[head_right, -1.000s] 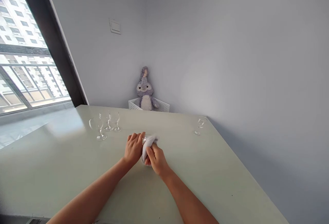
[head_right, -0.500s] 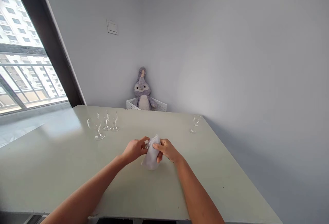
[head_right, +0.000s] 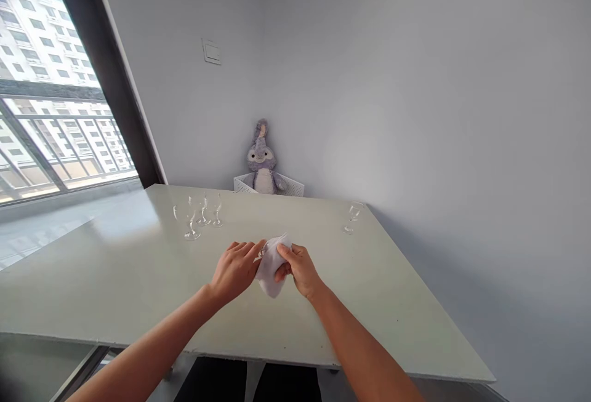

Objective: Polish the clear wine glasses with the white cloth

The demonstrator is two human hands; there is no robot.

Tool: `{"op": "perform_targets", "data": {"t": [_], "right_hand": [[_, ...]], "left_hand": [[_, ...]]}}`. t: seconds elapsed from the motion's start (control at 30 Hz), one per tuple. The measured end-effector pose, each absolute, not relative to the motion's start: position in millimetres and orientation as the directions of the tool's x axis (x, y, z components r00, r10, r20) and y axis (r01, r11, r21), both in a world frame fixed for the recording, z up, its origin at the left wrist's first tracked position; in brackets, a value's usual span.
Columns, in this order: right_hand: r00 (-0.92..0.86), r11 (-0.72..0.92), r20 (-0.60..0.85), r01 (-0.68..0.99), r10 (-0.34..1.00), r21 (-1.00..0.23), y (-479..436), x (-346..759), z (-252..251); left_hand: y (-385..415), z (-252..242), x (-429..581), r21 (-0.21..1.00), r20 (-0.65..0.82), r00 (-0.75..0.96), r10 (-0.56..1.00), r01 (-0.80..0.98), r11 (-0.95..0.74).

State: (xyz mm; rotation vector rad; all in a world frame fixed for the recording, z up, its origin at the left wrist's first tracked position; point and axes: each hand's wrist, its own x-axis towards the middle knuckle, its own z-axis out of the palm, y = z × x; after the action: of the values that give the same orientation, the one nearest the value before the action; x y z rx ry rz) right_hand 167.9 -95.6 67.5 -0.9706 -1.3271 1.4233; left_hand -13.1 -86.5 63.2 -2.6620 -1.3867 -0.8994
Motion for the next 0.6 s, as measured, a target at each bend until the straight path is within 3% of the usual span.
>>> {"op": "perform_targets", "data": {"t": [0.07, 0.13, 0.23, 0.3, 0.37, 0.43, 0.5, 0.6], "right_hand": [[-0.324, -0.015, 0.02, -0.106, 0.946, -0.994, -96.6, 166.5, 63.7], [-0.392, -0.034, -0.006, -0.063, 0.92, -0.997, -98.1, 167.6, 62.6], [-0.434, -0.004, 0.004, -0.018, 0.901, -1.0, -102.0, 171.7, 63.3], [-0.443, 0.081, 0.07, 0.006, 0.894, -0.997, -105.7, 175.3, 65.1], [-0.478, 0.161, 0.125, 0.035, 0.869, -0.986, -108.9, 179.9, 67.3], [-0.531, 0.205, 0.138, 0.069, 0.836, -0.976, -109.4, 186.5, 68.1], [-0.545, 0.236, 0.14, 0.11, 0.826, -0.965, -106.1, 195.7, 66.0], [-0.342, 0.276, 0.187, 0.231, 0.921, -0.933, -97.8, 212.6, 59.3]], "left_hand": [[-91.5, 57.7, -12.3, 0.197, 0.485, 0.461, 0.744, 0.771, -0.606], [-95.5, 56.4, -13.2, 0.284, 0.435, 0.441, 0.785, 0.76, -0.585], [-99.7, 61.7, -16.5, 0.622, 0.224, 0.372, 0.901, 0.657, -0.426], [-101.2, 64.4, -18.9, 0.861, 0.027, 0.42, 0.907, 0.451, -0.235], [-102.7, 61.5, -20.4, 0.985, -0.091, 0.541, 0.836, 0.174, -0.006], [-105.6, 52.2, -20.5, 0.966, -0.155, 0.651, 0.743, -0.057, 0.251], [-110.0, 39.3, -20.0, 0.858, -0.203, 0.716, 0.667, -0.197, 0.473], [-115.5, 22.2, -21.2, 0.724, -0.236, 0.697, 0.677, -0.339, 0.601]]}}
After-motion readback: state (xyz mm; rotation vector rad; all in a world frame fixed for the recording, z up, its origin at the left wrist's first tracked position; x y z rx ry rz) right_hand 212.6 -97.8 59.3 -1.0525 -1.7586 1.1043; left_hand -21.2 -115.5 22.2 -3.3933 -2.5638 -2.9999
